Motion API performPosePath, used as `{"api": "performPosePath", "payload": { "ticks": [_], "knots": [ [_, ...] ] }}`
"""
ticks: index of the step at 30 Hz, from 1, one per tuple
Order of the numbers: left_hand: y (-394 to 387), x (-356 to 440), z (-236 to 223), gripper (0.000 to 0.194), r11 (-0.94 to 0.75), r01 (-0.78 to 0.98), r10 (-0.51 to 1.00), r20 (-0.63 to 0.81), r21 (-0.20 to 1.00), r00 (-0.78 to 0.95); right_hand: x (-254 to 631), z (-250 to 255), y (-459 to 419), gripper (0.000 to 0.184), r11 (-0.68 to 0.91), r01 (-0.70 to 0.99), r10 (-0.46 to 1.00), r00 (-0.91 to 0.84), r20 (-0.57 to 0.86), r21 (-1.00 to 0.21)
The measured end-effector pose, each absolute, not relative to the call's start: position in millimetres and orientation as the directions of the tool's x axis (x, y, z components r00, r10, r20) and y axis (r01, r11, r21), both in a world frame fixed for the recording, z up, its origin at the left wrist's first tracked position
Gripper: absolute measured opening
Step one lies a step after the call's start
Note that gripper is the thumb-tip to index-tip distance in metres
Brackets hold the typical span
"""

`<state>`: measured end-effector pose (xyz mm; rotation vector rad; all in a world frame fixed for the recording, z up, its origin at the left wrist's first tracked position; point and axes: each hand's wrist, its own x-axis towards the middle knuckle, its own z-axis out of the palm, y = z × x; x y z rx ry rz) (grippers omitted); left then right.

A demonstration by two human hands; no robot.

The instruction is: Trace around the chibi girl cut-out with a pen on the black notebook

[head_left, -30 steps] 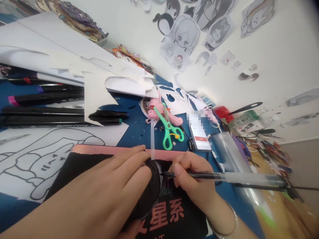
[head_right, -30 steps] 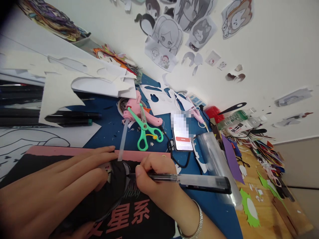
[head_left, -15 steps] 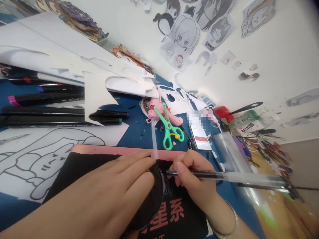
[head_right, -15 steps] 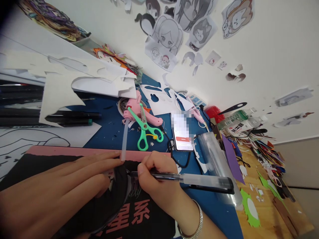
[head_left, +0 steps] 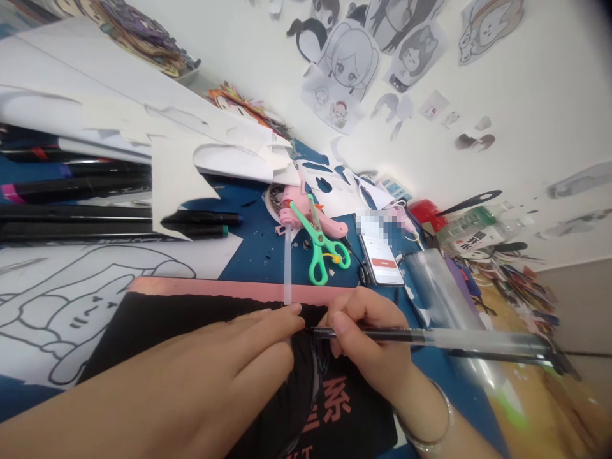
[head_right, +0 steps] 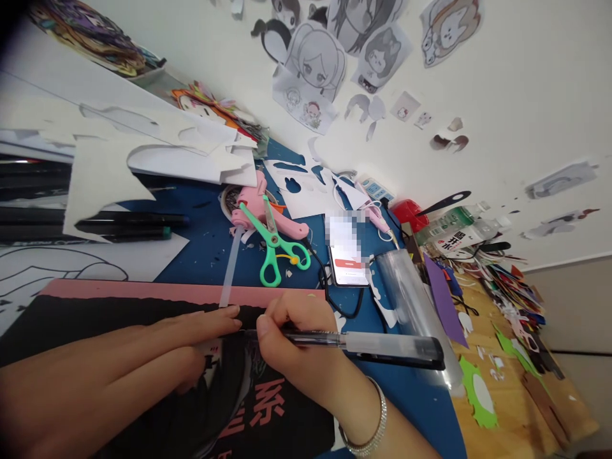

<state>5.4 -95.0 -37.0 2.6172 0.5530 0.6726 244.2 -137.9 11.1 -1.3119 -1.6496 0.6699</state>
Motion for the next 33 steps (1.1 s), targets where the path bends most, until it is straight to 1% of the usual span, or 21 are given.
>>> {"api": "performPosePath", "payload": {
  "ticks": [2,4,7,11,16,19,24,29,33],
  "knots": [
    [-92.9,7.6,-33.1,0.034,-0.899,0.253,0.390,0.391,0.357,0.834,244.1,11.8,-138.4,0.033,0.288,0.478,0.951,-0.038,0.308,-0.830],
    [-91.9,8.4,-29.6,0.034,-0.915,0.259,0.373,0.401,0.311,0.837,244.1,12.5,-138.4,0.034,0.293,0.505,0.948,-0.046,0.314,-0.812],
    [-92.0,6.9,-29.8,0.034,-0.912,0.259,0.380,0.418,0.318,0.825,244.2,12.8,-137.8,0.033,0.298,0.519,0.946,-0.051,0.320,-0.801],
    [-90.9,4.4,-34.0,0.042,-0.915,0.236,0.364,0.418,0.327,0.832,244.8,12.2,-137.5,0.033,0.283,0.504,0.953,-0.049,0.300,-0.816],
    [-89.7,5.0,-29.8,0.047,-0.892,0.231,0.389,0.397,0.389,0.831,245.6,11.1,-138.3,0.034,0.277,0.473,0.954,-0.035,0.297,-0.836],
    [-90.2,7.2,-28.4,0.046,-0.899,0.226,0.378,0.399,0.376,0.836,244.9,11.3,-138.2,0.035,0.274,0.462,0.956,-0.036,0.291,-0.843],
    [-91.6,9.8,-31.3,0.057,-0.901,0.237,0.382,0.405,0.363,0.831,243.5,12.9,-137.8,0.035,0.296,0.502,0.946,-0.038,0.322,-0.812],
    [-93.2,9.0,-29.9,0.049,-0.894,0.227,0.386,0.410,0.386,0.826,242.9,14.1,-137.7,0.036,0.297,0.496,0.948,-0.047,0.316,-0.816],
    [-93.2,9.3,-29.4,0.051,-0.898,0.220,0.377,0.409,0.381,0.831,243.5,15.1,-137.9,0.037,0.284,0.499,0.952,-0.043,0.304,-0.818]
  ]
}}
